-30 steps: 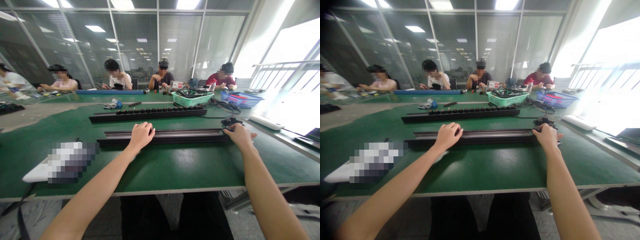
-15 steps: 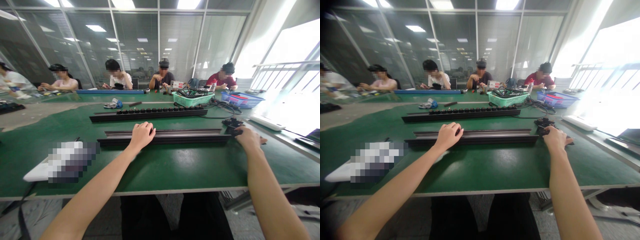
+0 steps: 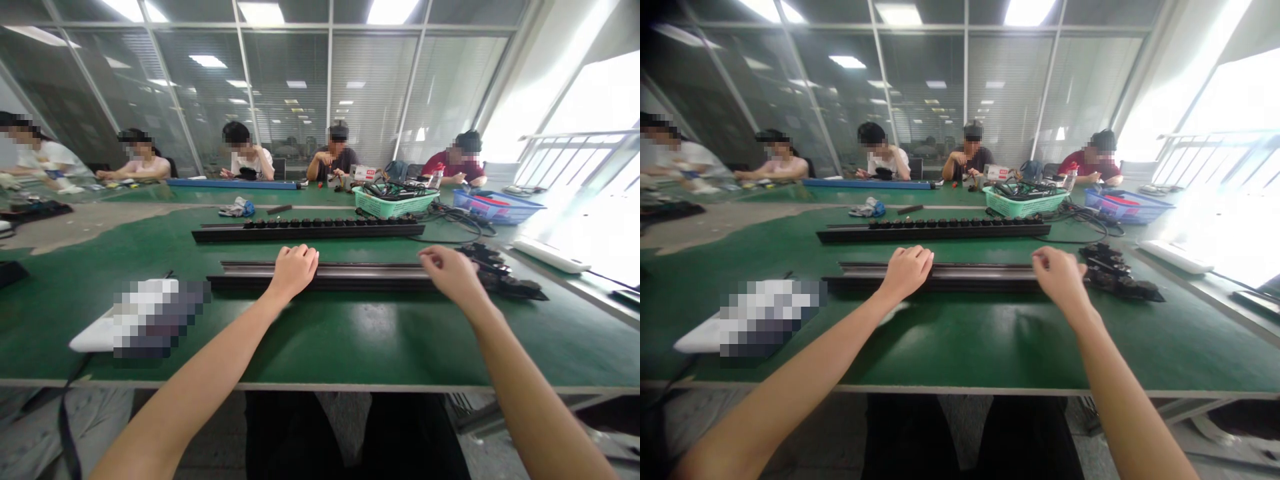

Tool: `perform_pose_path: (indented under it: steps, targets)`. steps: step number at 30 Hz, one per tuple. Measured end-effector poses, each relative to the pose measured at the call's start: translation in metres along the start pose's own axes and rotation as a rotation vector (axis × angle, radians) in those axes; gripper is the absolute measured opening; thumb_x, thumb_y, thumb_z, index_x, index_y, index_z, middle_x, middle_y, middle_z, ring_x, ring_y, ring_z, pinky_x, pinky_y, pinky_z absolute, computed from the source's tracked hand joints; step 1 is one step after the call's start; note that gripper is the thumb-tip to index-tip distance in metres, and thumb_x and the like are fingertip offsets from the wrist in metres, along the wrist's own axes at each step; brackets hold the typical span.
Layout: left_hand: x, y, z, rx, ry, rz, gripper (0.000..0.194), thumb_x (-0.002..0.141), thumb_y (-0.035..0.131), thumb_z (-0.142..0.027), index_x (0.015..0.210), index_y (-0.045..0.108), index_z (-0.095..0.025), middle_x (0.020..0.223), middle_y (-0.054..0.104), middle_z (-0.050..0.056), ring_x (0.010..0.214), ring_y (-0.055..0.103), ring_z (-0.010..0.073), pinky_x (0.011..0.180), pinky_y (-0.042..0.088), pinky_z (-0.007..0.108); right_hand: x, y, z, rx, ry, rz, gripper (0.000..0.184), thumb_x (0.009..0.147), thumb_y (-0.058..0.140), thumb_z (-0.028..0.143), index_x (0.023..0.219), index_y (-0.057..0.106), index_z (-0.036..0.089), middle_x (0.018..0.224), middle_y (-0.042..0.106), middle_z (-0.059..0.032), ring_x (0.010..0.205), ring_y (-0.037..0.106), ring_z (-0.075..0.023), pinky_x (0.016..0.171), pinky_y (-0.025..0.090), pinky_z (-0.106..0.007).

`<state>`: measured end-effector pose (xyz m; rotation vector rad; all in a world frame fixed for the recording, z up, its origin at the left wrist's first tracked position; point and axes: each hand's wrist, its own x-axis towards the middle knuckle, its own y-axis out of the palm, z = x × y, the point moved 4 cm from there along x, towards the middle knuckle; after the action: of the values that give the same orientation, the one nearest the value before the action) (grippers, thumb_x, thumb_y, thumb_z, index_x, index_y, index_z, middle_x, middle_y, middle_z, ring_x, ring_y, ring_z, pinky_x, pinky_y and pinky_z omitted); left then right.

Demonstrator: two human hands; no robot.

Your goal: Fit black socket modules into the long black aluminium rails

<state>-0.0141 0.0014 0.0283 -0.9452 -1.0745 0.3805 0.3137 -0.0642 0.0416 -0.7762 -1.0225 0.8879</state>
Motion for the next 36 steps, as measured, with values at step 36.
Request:
perform_pose_path:
  steps: [36]
  targets:
    - [-0.003, -0.009, 0.02, 0.095, -0.297, 0.162, 0.043, 0.106, 0.027, -0.032, 0.106, 0.066, -0.015, 0.106, 0.067, 0.015, 0.107, 0.06, 0.0289, 0.072, 0.049, 0.033, -0.032, 0.098, 0.218, 0.088, -0.366, 0.176, 0.036, 0.1, 0.044, 0.042, 0.127, 0.057, 0.022, 0.116, 0.067, -0.0114, 0.112, 0.056, -0.0297, 0.095, 0.035, -0.041]
